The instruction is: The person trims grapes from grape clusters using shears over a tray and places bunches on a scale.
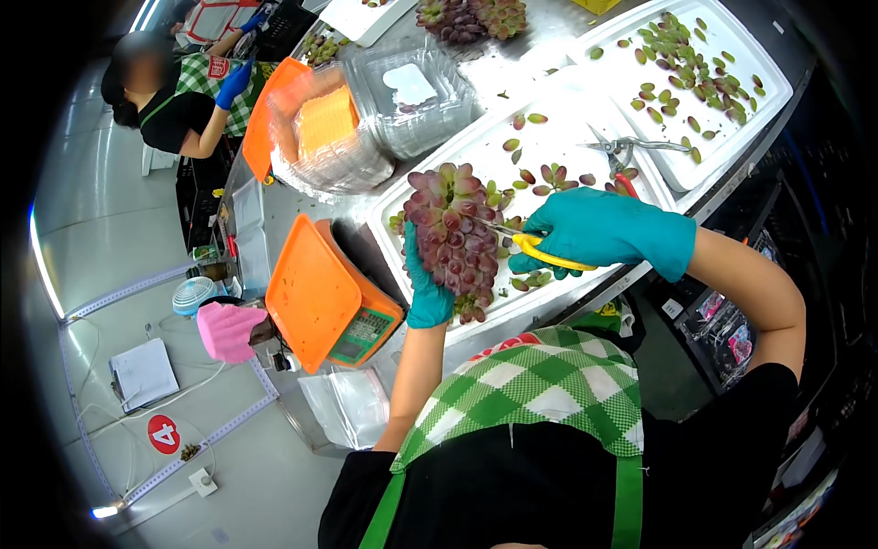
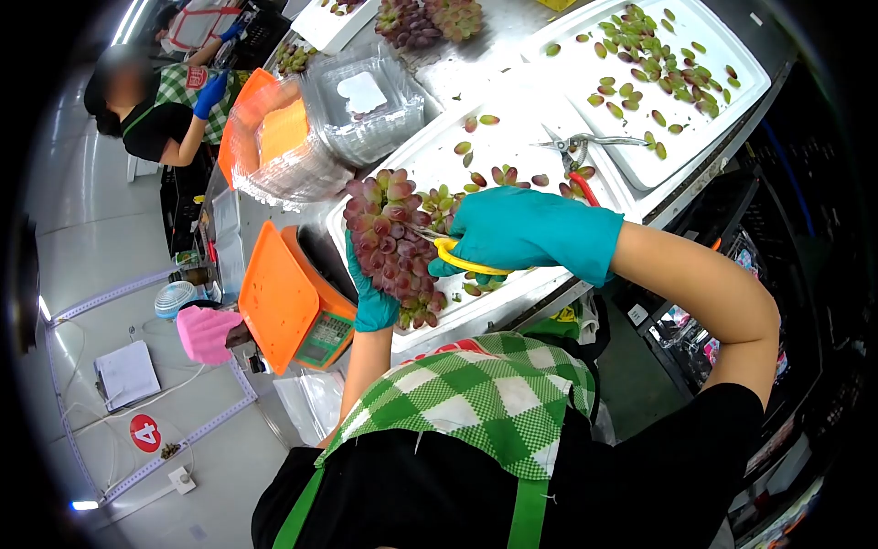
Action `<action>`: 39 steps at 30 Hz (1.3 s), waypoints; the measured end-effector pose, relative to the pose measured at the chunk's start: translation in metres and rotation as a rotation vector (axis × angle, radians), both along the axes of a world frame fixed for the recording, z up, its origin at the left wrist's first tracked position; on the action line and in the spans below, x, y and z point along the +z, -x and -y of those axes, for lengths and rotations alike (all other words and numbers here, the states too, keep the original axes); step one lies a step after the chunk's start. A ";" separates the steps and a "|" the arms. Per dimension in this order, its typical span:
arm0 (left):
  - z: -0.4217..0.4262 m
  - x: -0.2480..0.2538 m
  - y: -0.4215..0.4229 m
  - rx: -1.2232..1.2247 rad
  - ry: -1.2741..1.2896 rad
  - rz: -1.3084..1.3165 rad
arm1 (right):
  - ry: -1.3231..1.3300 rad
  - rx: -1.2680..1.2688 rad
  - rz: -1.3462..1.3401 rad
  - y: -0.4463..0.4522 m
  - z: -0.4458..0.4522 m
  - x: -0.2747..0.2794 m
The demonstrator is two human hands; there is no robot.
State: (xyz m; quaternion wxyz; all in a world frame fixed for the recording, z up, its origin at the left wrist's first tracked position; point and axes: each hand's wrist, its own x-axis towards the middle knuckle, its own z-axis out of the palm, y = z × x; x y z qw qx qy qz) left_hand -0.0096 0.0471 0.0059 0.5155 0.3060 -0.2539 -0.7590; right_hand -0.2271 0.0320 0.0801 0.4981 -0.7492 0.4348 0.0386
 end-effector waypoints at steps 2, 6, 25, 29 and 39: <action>0.000 -0.007 -0.004 0.034 0.011 -0.072 | 0.182 -0.040 0.029 0.003 -0.006 -0.004; 0.002 -0.011 -0.006 0.021 0.071 0.022 | 0.515 -0.181 -0.104 0.005 -0.016 -0.005; -0.011 -0.010 -0.007 0.125 -0.052 -0.020 | 0.418 -0.044 0.052 -0.005 -0.032 -0.001; -0.004 0.005 0.011 0.270 -0.198 -0.096 | 0.619 -0.101 0.150 -0.005 -0.041 -0.008; -0.017 -0.020 -0.015 0.208 -0.096 -0.104 | 0.761 -0.105 0.019 -0.020 -0.055 -0.012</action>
